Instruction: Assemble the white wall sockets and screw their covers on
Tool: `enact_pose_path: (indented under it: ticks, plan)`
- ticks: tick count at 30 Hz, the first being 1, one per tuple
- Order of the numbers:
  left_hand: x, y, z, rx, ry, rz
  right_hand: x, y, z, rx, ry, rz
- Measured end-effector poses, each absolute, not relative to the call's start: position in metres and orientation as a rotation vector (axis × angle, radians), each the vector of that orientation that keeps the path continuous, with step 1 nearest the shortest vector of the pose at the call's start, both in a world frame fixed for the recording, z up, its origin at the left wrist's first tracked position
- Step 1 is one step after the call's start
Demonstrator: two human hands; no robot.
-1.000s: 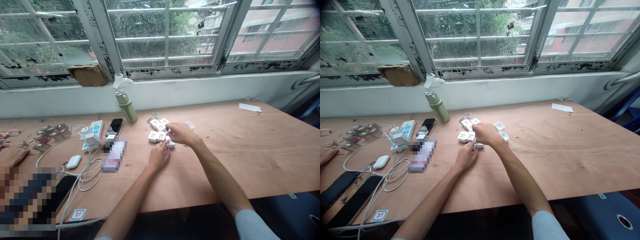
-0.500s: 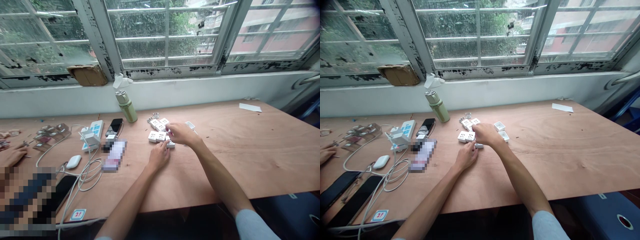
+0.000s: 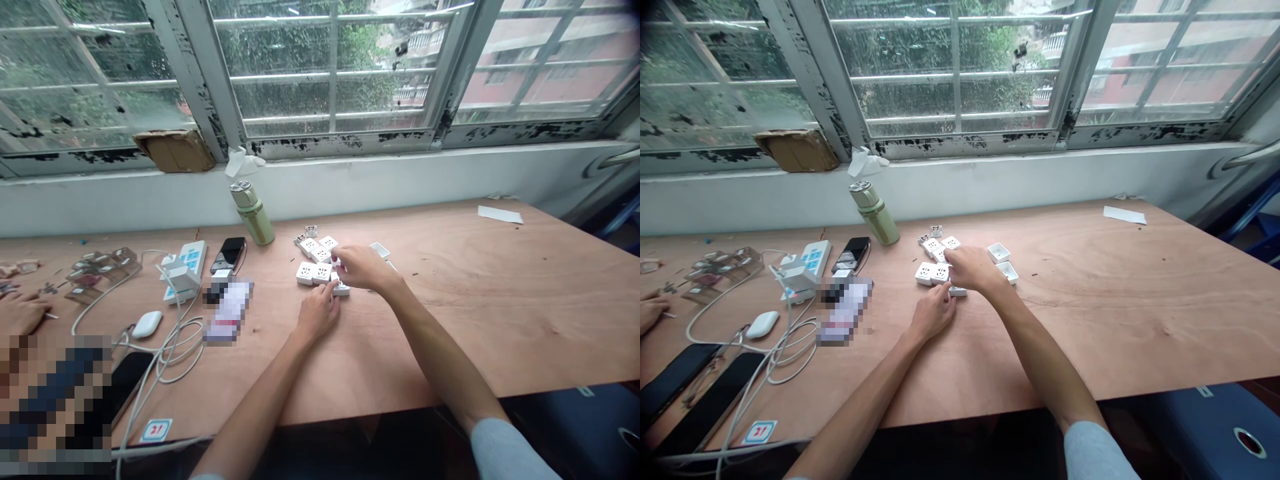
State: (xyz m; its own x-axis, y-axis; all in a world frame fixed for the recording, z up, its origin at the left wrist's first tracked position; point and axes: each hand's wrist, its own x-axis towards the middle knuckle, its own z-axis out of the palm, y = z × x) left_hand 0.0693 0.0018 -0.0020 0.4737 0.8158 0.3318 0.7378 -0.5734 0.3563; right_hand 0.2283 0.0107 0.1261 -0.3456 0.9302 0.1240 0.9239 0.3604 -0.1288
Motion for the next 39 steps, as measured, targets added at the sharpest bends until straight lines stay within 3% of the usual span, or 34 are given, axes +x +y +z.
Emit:
enact_pose_path:
  ticks: [39]
  plan:
    - [0.0685, 0.0013, -0.0004, 2.516, 1.338, 0.707, 0.2322, 0.0111, 0.1313, -1.695, -2.374, 0.01]
